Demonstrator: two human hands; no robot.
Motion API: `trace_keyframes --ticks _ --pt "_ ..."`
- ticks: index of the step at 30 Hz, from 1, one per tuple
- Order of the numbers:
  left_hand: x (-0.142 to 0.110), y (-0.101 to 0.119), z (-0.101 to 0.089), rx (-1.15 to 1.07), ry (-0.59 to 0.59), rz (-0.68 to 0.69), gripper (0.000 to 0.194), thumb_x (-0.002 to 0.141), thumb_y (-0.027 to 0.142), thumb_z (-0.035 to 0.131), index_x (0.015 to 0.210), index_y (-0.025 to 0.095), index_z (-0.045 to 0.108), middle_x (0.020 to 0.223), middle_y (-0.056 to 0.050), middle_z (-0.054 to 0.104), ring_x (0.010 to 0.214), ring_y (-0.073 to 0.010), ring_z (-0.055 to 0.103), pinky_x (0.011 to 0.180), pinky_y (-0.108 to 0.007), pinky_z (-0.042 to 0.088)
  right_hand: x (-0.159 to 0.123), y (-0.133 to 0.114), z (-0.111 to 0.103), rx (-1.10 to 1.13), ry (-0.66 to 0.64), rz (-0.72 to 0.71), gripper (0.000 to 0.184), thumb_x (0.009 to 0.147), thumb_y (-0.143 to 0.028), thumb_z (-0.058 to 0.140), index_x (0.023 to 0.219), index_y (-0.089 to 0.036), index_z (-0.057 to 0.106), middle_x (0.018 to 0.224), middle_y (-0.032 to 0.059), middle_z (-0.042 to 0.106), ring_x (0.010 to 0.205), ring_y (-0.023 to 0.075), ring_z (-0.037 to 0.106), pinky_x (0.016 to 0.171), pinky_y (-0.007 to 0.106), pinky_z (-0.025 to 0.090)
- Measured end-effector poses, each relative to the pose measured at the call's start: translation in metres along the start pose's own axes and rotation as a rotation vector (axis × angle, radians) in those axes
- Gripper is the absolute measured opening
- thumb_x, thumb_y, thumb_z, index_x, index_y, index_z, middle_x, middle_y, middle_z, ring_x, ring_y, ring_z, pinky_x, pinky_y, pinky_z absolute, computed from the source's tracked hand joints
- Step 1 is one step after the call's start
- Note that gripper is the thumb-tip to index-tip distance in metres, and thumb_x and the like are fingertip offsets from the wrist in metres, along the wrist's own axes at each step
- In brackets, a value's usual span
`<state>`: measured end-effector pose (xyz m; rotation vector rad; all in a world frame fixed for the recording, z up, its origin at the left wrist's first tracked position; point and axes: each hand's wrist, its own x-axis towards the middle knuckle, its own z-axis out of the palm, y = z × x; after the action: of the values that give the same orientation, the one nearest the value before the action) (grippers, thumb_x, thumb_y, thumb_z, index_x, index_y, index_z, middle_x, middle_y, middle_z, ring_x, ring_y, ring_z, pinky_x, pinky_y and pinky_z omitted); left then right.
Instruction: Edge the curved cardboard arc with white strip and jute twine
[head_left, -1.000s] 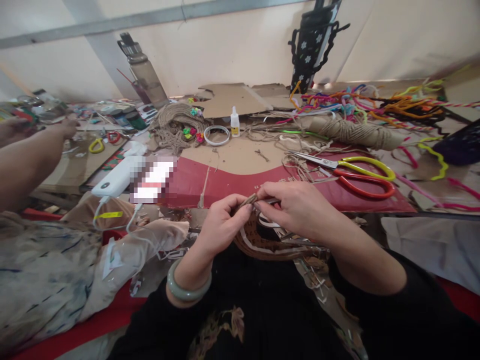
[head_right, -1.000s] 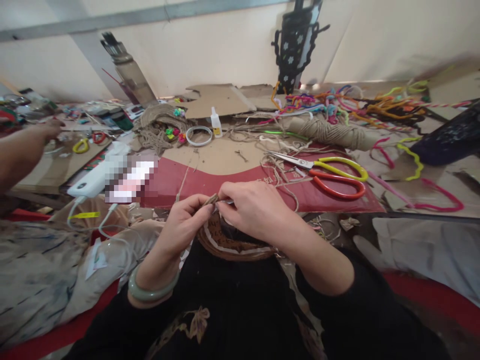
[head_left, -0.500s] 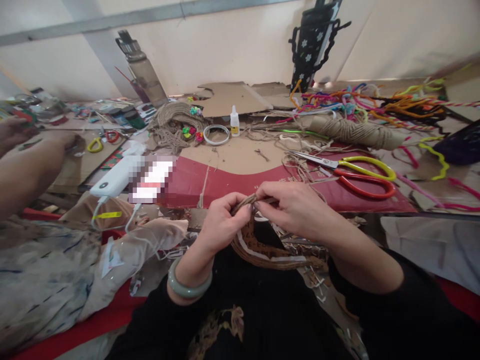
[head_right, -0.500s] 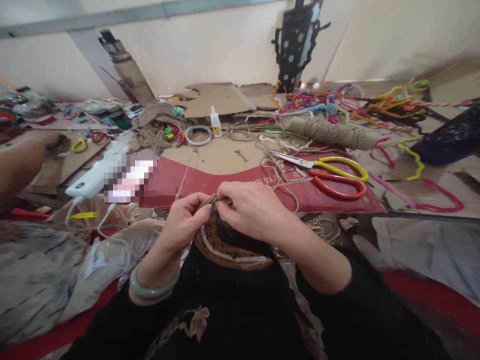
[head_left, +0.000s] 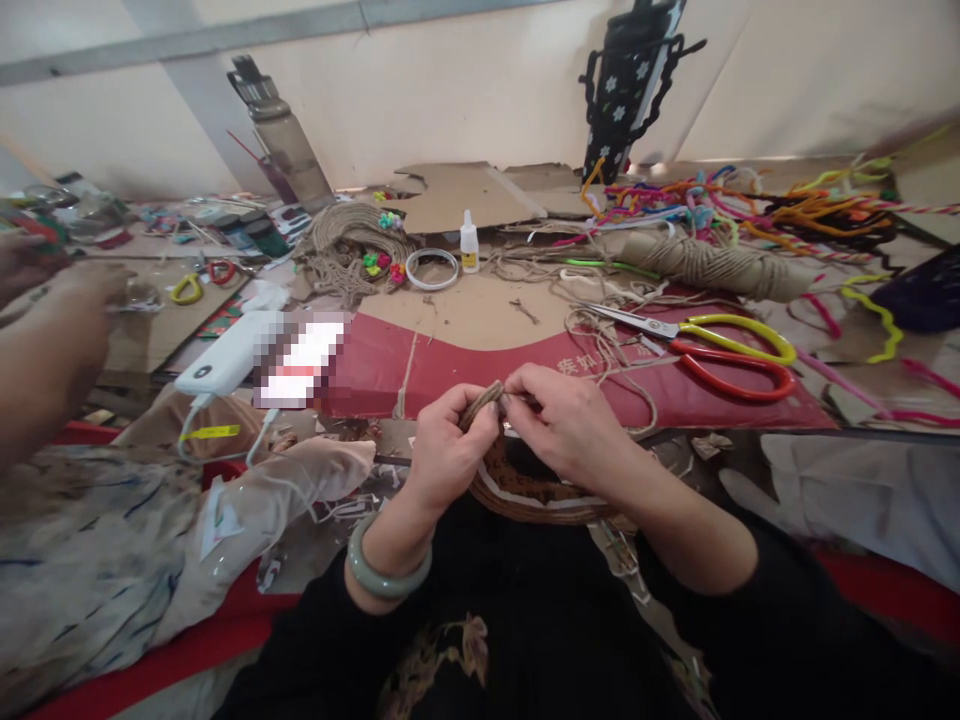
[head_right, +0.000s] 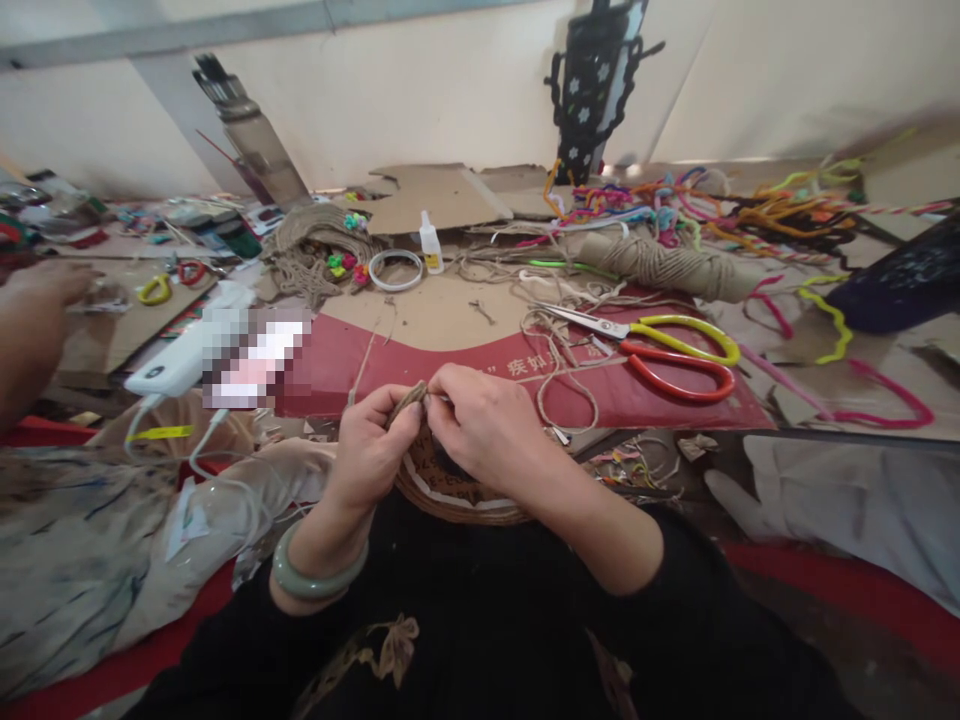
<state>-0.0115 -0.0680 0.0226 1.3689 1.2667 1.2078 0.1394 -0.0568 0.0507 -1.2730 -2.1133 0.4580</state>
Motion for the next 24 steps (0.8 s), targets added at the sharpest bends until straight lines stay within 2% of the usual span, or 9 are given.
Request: trace_keyframes --ticks 7,13,16,18,20,22,24 --pt "0.006 0.009 -0.002 0.122 -0.017 0.061 0.015 0.077 0.029 0.061 0.076 0.015 0.066 0.059 0.002 0.060 0.052 -0.0080 0.049 0.051 -0.019 0.040 0.003 0.000 0.000 0.151 -0.047 0.117 0.013 0.086 -0.024 0.042 0.079 -0.019 0.052 0.070 0.0013 0.058 0.062 0.0129 0.051 0.061 0.026 0.036" --pt "0.009 0.015 0.001 0.288 0.029 0.231 0.013 0.078 0.025 0.059 0.080 0.016 0.067 0.067 0.000 0.066 0.057 -0.0091 0.053 0.056 -0.020 0.042 0.007 0.001 -0.001 0.196 -0.007 0.131 0.011 0.084 -0.024 0.041 0.079 -0.020 0.050 0.071 0.0016 0.059 0.065 0.0137 0.052 0.062 0.027 0.036" --pt "0.006 0.021 0.006 0.330 0.027 0.296 0.009 0.076 0.022 0.059 0.077 0.016 0.067 0.061 0.002 0.062 0.052 -0.0079 0.048 0.052 -0.020 0.039 0.015 0.008 0.001 0.221 0.037 0.186 0.010 0.083 -0.023 0.041 0.077 -0.020 0.048 0.068 0.0009 0.059 0.064 0.0138 0.053 0.062 0.027 0.037" --pt "0.006 0.025 0.009 0.292 -0.112 0.281 0.008 0.075 0.021 0.060 0.071 0.017 0.065 0.058 0.002 0.060 0.051 -0.0077 0.046 0.052 -0.020 0.039 0.021 0.015 0.000 0.263 0.100 0.257 0.011 0.084 -0.024 0.042 0.073 -0.021 0.044 0.062 -0.0012 0.054 0.059 0.0129 0.051 0.058 0.026 0.037" --pt "0.012 0.028 0.009 0.174 -0.170 0.209 0.009 0.075 0.023 0.060 0.070 0.017 0.065 0.055 0.003 0.057 0.049 -0.0077 0.045 0.050 -0.020 0.038 0.028 0.023 -0.006 0.375 0.131 0.251 0.012 0.086 -0.028 0.044 0.076 -0.021 0.046 0.061 -0.0024 0.053 0.056 0.0117 0.051 0.057 0.025 0.038" --pt "0.025 0.030 0.005 -0.022 -0.062 0.114 0.014 0.077 0.030 0.060 0.073 0.017 0.064 0.057 0.003 0.056 0.049 -0.0070 0.045 0.047 -0.019 0.037 0.035 0.033 -0.017 0.498 0.178 0.231 0.015 0.087 -0.033 0.046 0.079 -0.021 0.048 0.061 -0.0029 0.053 0.051 0.0096 0.048 0.053 0.024 0.038" --pt "0.042 0.031 0.000 -0.153 -0.051 0.042 0.017 0.074 0.034 0.065 0.072 0.017 0.063 0.058 0.003 0.055 0.050 -0.0067 0.046 0.047 -0.018 0.037 0.043 0.044 -0.032 0.549 0.298 0.250 0.016 0.087 -0.035 0.050 0.080 -0.020 0.049 0.065 -0.0028 0.053 0.048 0.0074 0.043 0.047 0.022 0.035"
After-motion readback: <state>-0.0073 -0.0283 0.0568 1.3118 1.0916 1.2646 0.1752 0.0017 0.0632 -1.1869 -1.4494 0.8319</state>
